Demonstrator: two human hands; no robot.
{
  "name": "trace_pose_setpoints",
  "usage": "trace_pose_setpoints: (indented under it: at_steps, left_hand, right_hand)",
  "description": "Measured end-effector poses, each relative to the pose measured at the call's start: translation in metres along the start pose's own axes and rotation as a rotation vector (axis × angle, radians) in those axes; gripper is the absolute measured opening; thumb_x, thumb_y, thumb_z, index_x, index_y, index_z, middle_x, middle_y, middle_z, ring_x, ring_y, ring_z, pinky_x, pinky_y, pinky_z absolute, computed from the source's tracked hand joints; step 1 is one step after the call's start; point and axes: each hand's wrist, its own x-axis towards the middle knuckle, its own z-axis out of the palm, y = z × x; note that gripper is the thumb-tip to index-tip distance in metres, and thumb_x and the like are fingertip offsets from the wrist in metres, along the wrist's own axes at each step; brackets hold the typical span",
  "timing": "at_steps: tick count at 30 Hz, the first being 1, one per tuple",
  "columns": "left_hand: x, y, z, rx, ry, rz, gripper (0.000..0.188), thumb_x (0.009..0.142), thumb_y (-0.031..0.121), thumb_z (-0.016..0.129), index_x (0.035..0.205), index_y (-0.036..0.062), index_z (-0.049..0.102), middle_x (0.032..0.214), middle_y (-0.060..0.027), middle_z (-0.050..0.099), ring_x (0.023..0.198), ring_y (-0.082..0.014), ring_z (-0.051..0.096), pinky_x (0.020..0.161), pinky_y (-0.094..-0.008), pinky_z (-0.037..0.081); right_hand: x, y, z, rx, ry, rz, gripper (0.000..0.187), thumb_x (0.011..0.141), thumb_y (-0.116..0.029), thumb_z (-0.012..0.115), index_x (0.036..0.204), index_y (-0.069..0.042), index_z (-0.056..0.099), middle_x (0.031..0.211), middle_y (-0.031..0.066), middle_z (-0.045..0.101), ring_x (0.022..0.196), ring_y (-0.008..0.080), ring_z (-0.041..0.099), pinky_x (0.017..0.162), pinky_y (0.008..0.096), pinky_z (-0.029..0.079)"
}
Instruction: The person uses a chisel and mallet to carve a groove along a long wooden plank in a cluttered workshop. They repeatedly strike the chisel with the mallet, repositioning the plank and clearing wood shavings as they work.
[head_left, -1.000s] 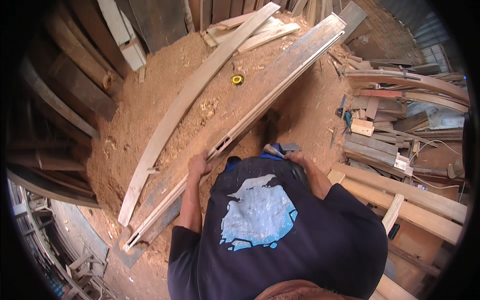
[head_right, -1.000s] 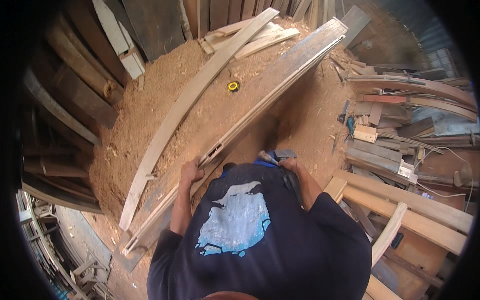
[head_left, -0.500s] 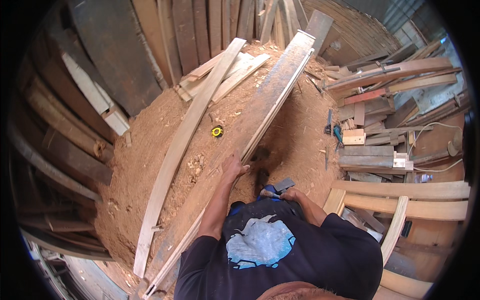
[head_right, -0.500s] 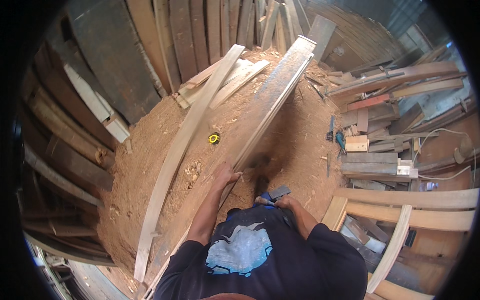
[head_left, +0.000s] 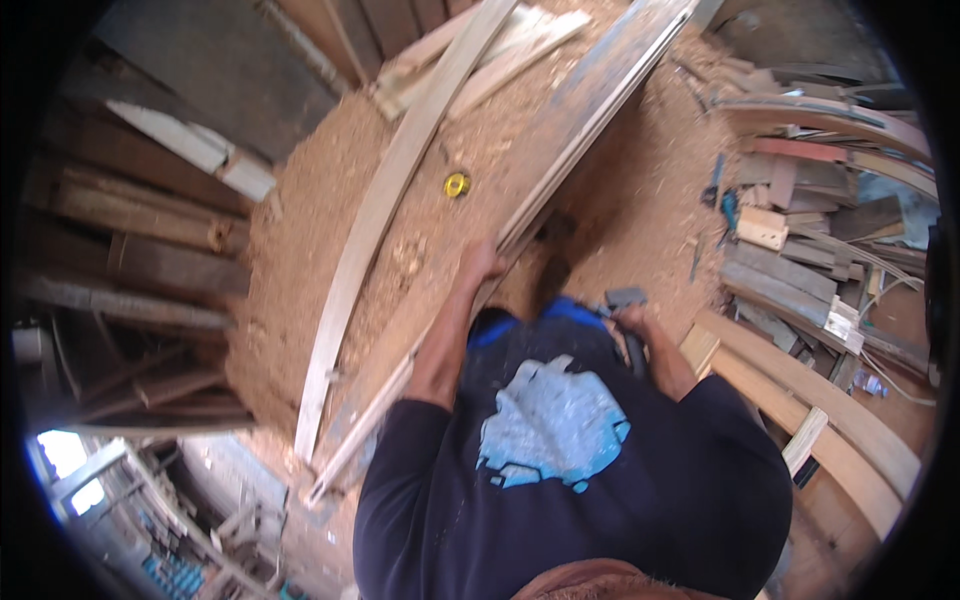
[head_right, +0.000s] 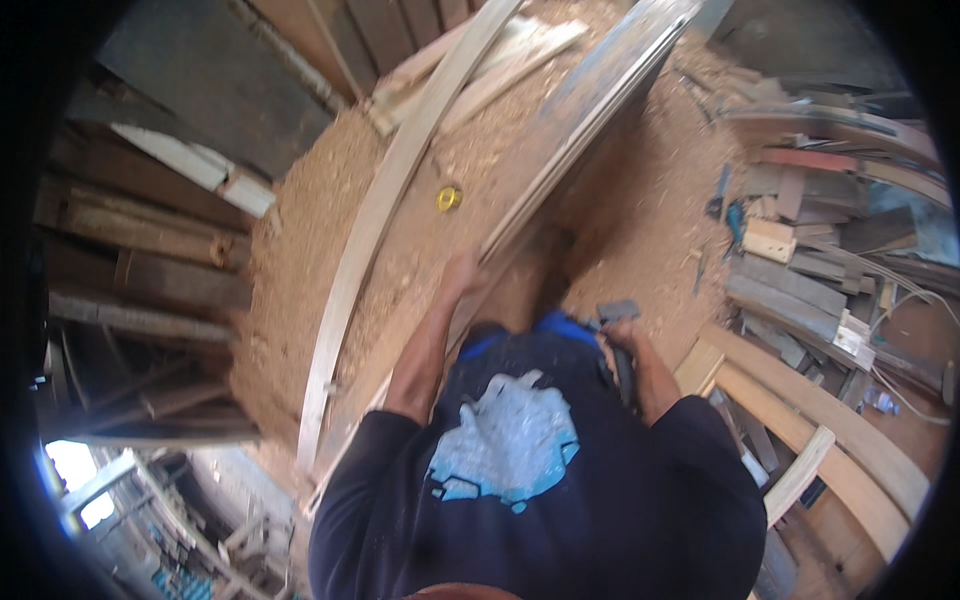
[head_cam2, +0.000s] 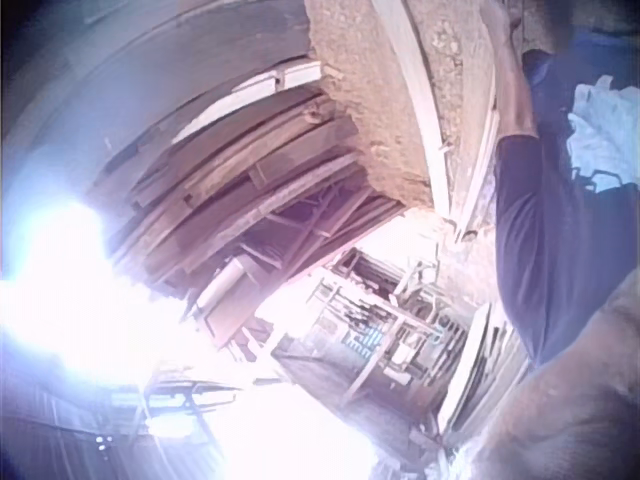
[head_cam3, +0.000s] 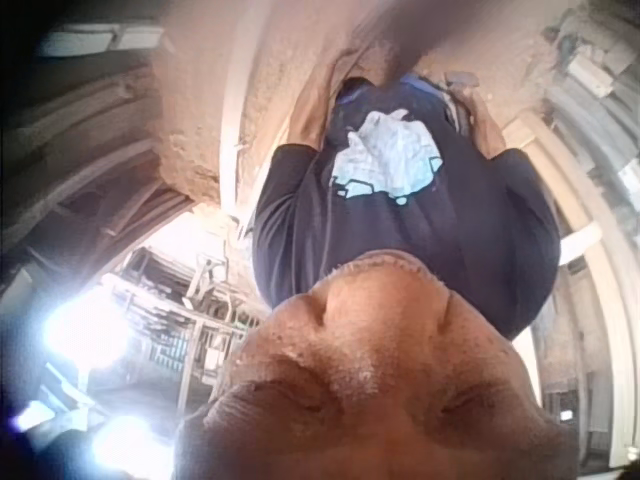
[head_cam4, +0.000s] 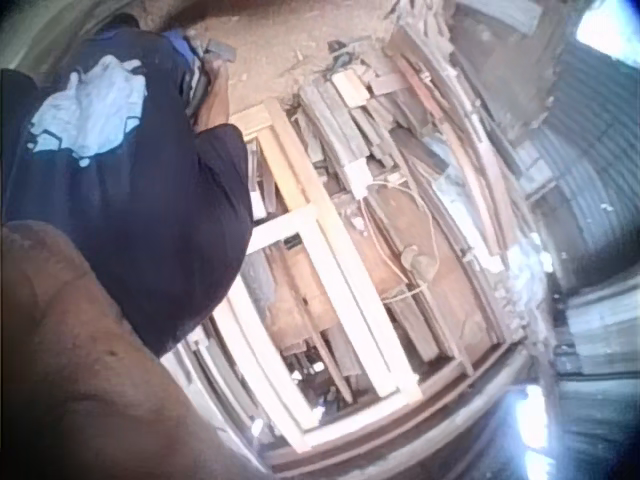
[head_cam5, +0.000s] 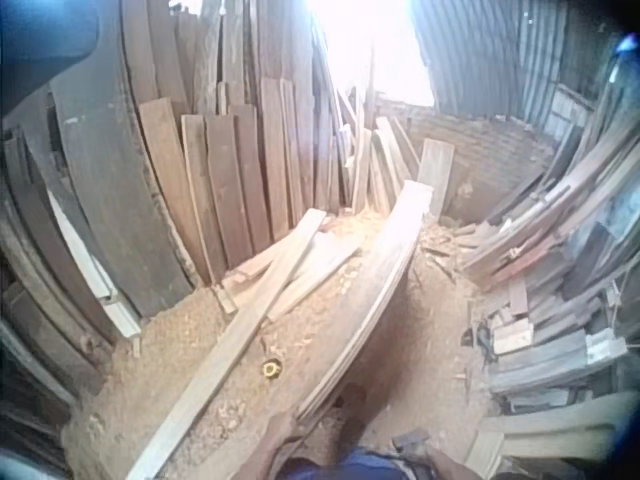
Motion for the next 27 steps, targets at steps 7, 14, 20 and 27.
trace_pose_setpoints:
  at_steps: [7, 14, 20, 27]
  left_hand:
    - [-0.003, -0.007, -0.012, -0.084, -0.022, 0.025, 0.069, 0.076, 0.023, 0.070, 0.140, 0.0049, 0.051, 0.118, -0.0314, 0.066, 0.111, -0.0467, 0.064, 0.096, -0.0499, 0.052]
    - [-0.050, -0.100, -0.042, -0.572, -0.294, 0.095, 0.081, 0.086, 0.036, 0.077, 0.153, 0.0054, 0.042, 0.127, -0.0249, 0.067, 0.112, -0.0309, 0.068, 0.092, -0.0402, 0.055]
    - [-0.133, -0.152, -0.072, -0.614, -0.287, 0.200, 0.063, 0.093, 0.034, 0.075, 0.142, 0.0002, 0.055, 0.122, -0.0163, 0.069, 0.108, -0.0196, 0.067, 0.091, -0.0321, 0.054]
    - [-0.218, -0.039, -0.111, -1.305, -0.195, 0.642, 0.038, 0.098, 0.023, 0.071, 0.126, 0.0004, 0.060, 0.111, -0.0126, 0.070, 0.102, -0.0206, 0.068, 0.094, -0.0376, 0.055]
  right_hand:
    - [-0.013, 0.004, 0.000, 0.090, 0.018, -0.017, 0.035, 0.088, -0.035, 0.072, 0.085, -0.001, 0.073, 0.076, 0.0118, 0.071, 0.063, 0.0212, 0.066, 0.059, 0.0377, 0.052]
    - [-0.100, -0.033, 0.062, 0.704, 0.197, -0.338, 0.021, 0.093, -0.030, 0.071, 0.096, -0.009, 0.064, 0.069, 0.0028, 0.064, 0.056, 0.0120, 0.060, 0.052, 0.0274, 0.049]
    - [-0.209, -0.108, 0.123, 0.718, 0.366, -0.690, 0.023, 0.093, -0.030, 0.072, 0.086, -0.009, 0.065, 0.069, 0.0009, 0.062, 0.055, 0.0086, 0.057, 0.052, 0.0248, 0.045]
    - [-0.322, -0.215, 0.179, 0.487, 0.552, -0.921, 0.029, 0.093, -0.030, 0.071, 0.095, -0.001, 0.067, 0.077, 0.0014, 0.064, 0.067, 0.0094, 0.059, 0.061, 0.0273, 0.047]
